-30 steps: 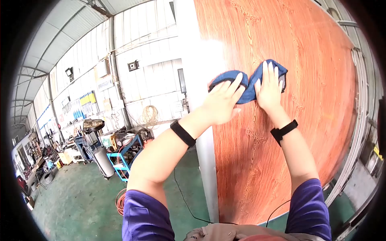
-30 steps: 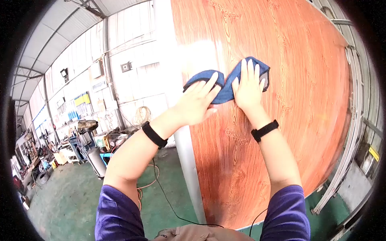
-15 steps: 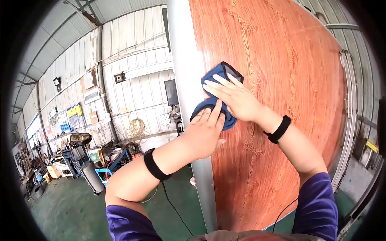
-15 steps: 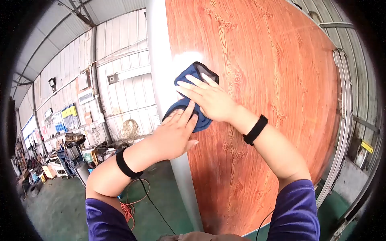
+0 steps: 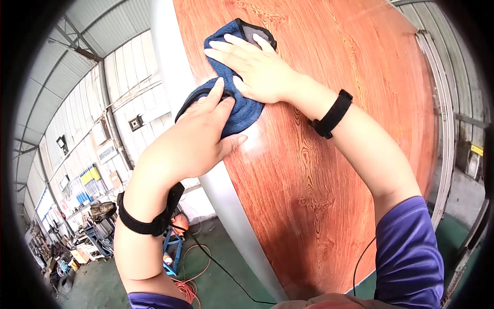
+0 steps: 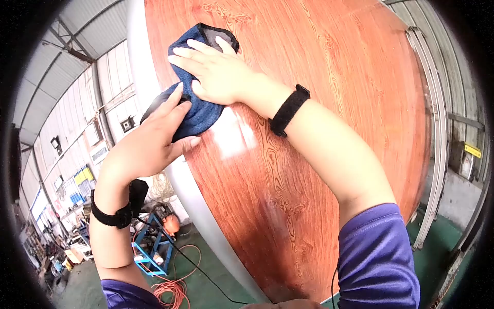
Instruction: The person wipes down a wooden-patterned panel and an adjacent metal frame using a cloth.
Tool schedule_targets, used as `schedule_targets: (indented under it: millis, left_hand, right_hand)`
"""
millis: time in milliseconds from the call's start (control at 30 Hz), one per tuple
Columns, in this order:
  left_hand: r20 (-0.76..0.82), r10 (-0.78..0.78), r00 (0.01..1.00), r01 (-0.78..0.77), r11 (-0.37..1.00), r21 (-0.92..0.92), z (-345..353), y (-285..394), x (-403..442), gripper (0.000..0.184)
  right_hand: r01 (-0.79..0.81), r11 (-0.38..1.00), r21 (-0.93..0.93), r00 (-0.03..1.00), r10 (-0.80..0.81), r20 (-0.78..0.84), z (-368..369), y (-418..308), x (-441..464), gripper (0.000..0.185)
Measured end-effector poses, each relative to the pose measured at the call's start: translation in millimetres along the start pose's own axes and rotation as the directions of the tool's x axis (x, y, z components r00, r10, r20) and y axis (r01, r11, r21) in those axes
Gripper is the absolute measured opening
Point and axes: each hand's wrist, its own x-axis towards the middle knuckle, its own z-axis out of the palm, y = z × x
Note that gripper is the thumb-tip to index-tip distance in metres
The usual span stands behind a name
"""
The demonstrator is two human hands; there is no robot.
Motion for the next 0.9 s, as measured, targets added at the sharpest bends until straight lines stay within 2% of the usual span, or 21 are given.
schedule_targets:
  millis: [100,167,233,333,367,433,533,633,767,900]
  left_hand:
    - [-0.075,-0.049,0.996,0.05,0.998,0.023,-1,1,12,0.061]
    - [-0.169,-0.048,0.984,0.081,0.978,0.192,3,-1,27,0.06]
    - [-0.321,-0.157,0.934,0.227,0.955,0.192,12,3,41,0.06]
    - [-0.379,-0.253,0.89,0.387,0.859,0.336,19,14,66,0.061]
    - [-0.454,-0.202,0.868,0.399,0.828,0.394,29,13,77,0.061]
    - [-0.476,-0.22,0.852,0.442,0.788,0.428,41,23,104,0.062]
    - [-0.489,-0.273,0.829,0.496,0.762,0.416,54,47,150,0.063]
    - [-0.483,-0.318,0.816,0.508,0.793,0.337,60,63,181,0.066]
    - [-0.426,-0.504,0.751,0.627,0.746,0.223,65,99,223,0.07]
    - [-0.464,-0.496,0.734,0.624,0.763,0.171,88,138,270,0.072]
  right_hand:
    - [-0.072,0.997,0.017,0.996,0.073,-0.05,5,6,-1,0.067]
    - [-0.091,0.993,0.078,0.991,0.098,-0.087,7,15,0,0.064]
    - [-0.139,0.985,0.102,0.985,0.148,-0.086,4,20,-2,0.063]
    - [-0.15,0.98,0.128,0.985,0.159,-0.064,1,34,-9,0.065]
    - [-0.154,0.977,0.146,0.986,0.163,-0.047,-1,40,-15,0.066]
    - [-0.169,0.972,0.163,0.985,0.173,-0.012,-8,60,-28,0.065]
    - [-0.194,0.967,0.164,0.98,0.197,-0.005,-20,102,-51,0.066]
    - [-0.232,0.956,0.18,0.972,0.232,0.02,-26,131,-65,0.067]
    - [-0.289,0.95,0.118,0.957,0.289,0.02,-38,165,-89,0.067]
    - [-0.346,0.938,0.035,0.938,0.346,-0.01,-49,204,-129,0.067]
